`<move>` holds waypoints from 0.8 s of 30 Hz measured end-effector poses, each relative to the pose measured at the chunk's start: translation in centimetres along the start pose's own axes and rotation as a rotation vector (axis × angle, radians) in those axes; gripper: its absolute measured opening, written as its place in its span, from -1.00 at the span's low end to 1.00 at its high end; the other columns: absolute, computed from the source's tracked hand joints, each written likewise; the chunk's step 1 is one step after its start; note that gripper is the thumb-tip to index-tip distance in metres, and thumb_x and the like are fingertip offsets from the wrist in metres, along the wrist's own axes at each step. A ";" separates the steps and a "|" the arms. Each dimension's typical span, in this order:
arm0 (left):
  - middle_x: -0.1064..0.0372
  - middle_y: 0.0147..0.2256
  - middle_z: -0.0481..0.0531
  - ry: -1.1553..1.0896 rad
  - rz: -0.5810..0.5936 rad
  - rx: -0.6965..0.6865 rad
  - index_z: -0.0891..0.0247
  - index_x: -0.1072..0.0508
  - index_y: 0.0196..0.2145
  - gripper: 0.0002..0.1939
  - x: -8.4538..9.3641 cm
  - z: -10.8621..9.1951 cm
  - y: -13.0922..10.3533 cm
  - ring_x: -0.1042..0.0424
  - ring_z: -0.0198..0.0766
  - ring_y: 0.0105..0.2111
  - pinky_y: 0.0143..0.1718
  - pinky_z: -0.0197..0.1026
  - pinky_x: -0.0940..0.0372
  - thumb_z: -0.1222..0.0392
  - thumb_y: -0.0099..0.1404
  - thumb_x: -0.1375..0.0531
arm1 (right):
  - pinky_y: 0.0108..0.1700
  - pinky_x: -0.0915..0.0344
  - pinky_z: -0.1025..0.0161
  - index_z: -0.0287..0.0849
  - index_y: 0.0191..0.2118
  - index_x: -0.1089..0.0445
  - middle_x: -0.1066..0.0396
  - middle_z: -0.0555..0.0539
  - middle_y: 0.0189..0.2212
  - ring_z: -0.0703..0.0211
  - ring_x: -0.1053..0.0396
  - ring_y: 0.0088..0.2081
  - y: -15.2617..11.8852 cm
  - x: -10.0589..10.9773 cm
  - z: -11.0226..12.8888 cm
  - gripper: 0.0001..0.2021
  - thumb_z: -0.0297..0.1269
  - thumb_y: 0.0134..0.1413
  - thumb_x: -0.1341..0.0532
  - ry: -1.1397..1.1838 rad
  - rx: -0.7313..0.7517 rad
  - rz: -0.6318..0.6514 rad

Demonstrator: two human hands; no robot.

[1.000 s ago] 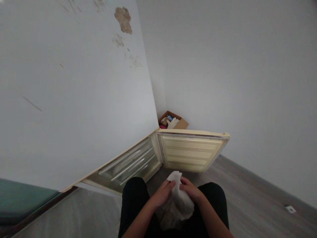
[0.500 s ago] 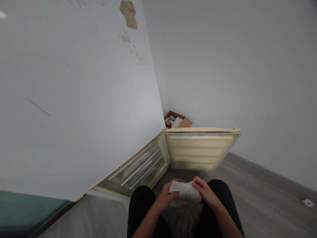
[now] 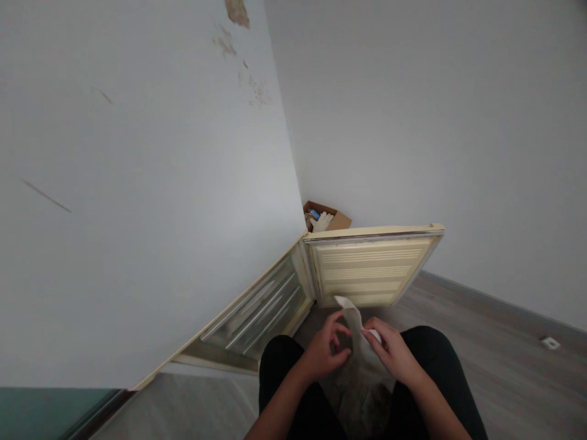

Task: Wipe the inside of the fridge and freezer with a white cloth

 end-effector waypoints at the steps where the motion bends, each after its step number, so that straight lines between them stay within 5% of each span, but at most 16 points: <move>1: -0.43 -0.06 0.12 0.026 0.069 0.002 0.18 -0.06 0.38 -0.13 -1.1 -0.3 0.3 -0.41 -0.25 -0.27 -0.15 -0.12 -0.36 0.19 0.18 -0.31 | -0.16 -0.25 0.16 -0.09 -0.19 -0.37 -0.38 -0.07 -0.29 0.06 -0.37 -0.22 -0.3 0.3 0.4 -0.74 -0.10 0.43 -0.03 -0.032 -0.002 0.002; 4: -0.23 0.21 0.26 0.138 0.105 -0.131 0.15 -0.09 0.39 -0.09 -2.3 -2.5 0.7 -0.35 -0.05 0.07 0.12 0.04 -0.27 0.12 0.15 -0.36 | -0.15 -0.25 0.17 -0.08 -0.16 -0.36 -0.40 -0.07 -0.27 0.06 -0.40 -0.20 -1.1 -0.1 1.3 -0.75 -0.13 0.45 0.00 -0.107 -0.009 0.081; 6: 0.04 0.39 0.27 0.168 0.142 -0.242 0.12 -0.12 0.38 -0.08 -3.0 -4.2 0.6 -0.09 0.08 0.33 0.30 0.14 -0.07 0.06 0.14 -0.39 | -0.16 -0.25 0.19 -0.06 -0.18 -0.36 -0.43 -0.05 -0.25 0.08 -0.42 -0.20 -1.8 -0.8 1.8 -0.78 -0.16 0.44 -0.02 -0.151 -0.009 0.153; 8: -0.09 0.36 0.24 0.160 0.183 -0.298 0.14 -0.29 0.27 -0.25 -3.5 -5.1 0.5 0.01 0.08 0.39 0.35 0.15 0.04 0.05 0.15 -0.38 | -0.18 -0.26 0.20 -0.05 -0.16 -0.38 -0.47 -0.04 -0.23 0.08 -0.45 -0.20 -2.4 -1.2 2.5 -0.80 -0.18 0.44 -0.04 -0.187 0.007 0.176; 11: -0.51 -0.04 0.12 0.134 0.144 -0.225 0.20 -0.48 -0.10 -0.68 -2.9 -4.7 0.7 -0.40 -0.04 0.10 0.23 0.04 -0.15 0.10 0.20 -0.32 | -0.18 -0.30 0.20 -0.04 -0.12 -0.39 -0.48 -0.05 -0.23 0.09 -0.47 -0.21 -3.0 0.1 3.3 -0.81 -0.22 0.44 -0.04 -0.207 0.050 0.065; 14: -0.46 -0.33 -0.03 0.139 0.166 -0.110 0.24 -0.46 -0.26 -0.83 -2.6 -4.0 0.8 -0.42 -0.27 -0.31 -0.19 -0.21 -0.27 0.09 0.29 -0.23 | -0.18 -0.34 0.14 -0.02 -0.07 -0.41 -0.48 -0.08 -0.26 0.06 -0.45 -0.24 -3.6 2.0 3.7 -0.84 -0.29 0.40 -0.08 -0.282 0.129 -0.130; 17: -0.36 -0.35 -0.05 0.174 0.091 -0.127 0.25 -0.40 -0.29 -0.84 -1.7 -5.0 0.8 -0.33 -0.30 -0.33 -0.31 -0.26 -0.15 0.12 0.35 -0.14 | -0.11 -0.34 -0.03 0.03 -0.02 -0.44 -0.48 -0.15 -0.19 -0.08 -0.43 -0.17 -5.2 2.5 4.3 -0.77 -0.36 0.28 -0.17 -0.421 0.265 -0.416; 20: -0.29 -0.36 -0.06 0.230 0.004 -0.161 0.23 -0.31 -0.37 -0.88 -1.1 -5.9 0.8 -0.27 -0.30 -0.34 -0.32 -0.25 -0.10 0.19 0.34 -0.11 | -0.06 -0.35 -0.12 0.10 -0.02 -0.47 -0.49 -0.14 -0.14 -0.16 -0.42 -0.09 -5.6 -2.3 2.8 -0.73 -0.34 0.23 -0.17 -0.282 0.280 -0.359; 21: -0.27 -0.38 -0.07 0.257 0.011 -0.162 0.22 -0.29 -0.39 -0.88 -1.3 -5.8 0.8 -0.25 -0.31 -0.36 -0.34 -0.24 -0.07 0.22 0.32 -0.11 | -0.06 -0.37 -0.10 0.11 -0.01 -0.47 -0.49 -0.12 -0.15 -0.15 -0.43 -0.08 -5.2 -4.8 1.3 -0.73 -0.30 0.25 -0.15 -0.143 0.195 -0.269; 24: -0.23 -0.43 -0.10 0.362 0.070 -0.139 0.20 -0.21 -0.44 -0.87 -2.3 -4.9 0.8 -0.21 -0.32 -0.41 -0.38 -0.23 -0.01 0.31 0.20 -0.14 | -0.04 -0.43 -0.05 0.09 0.07 -0.41 -0.49 -0.10 -0.11 -0.15 -0.43 -0.03 -5.5 -9.2 -4.4 -0.68 -0.03 0.25 -0.15 0.362 -0.166 -0.354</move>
Point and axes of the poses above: each hand's wrist, its own y-axis towards the middle knuckle, its own x-axis out of the back of the hand, z = x × y, the point moved 10 cm from there along y, towards the middle knuckle
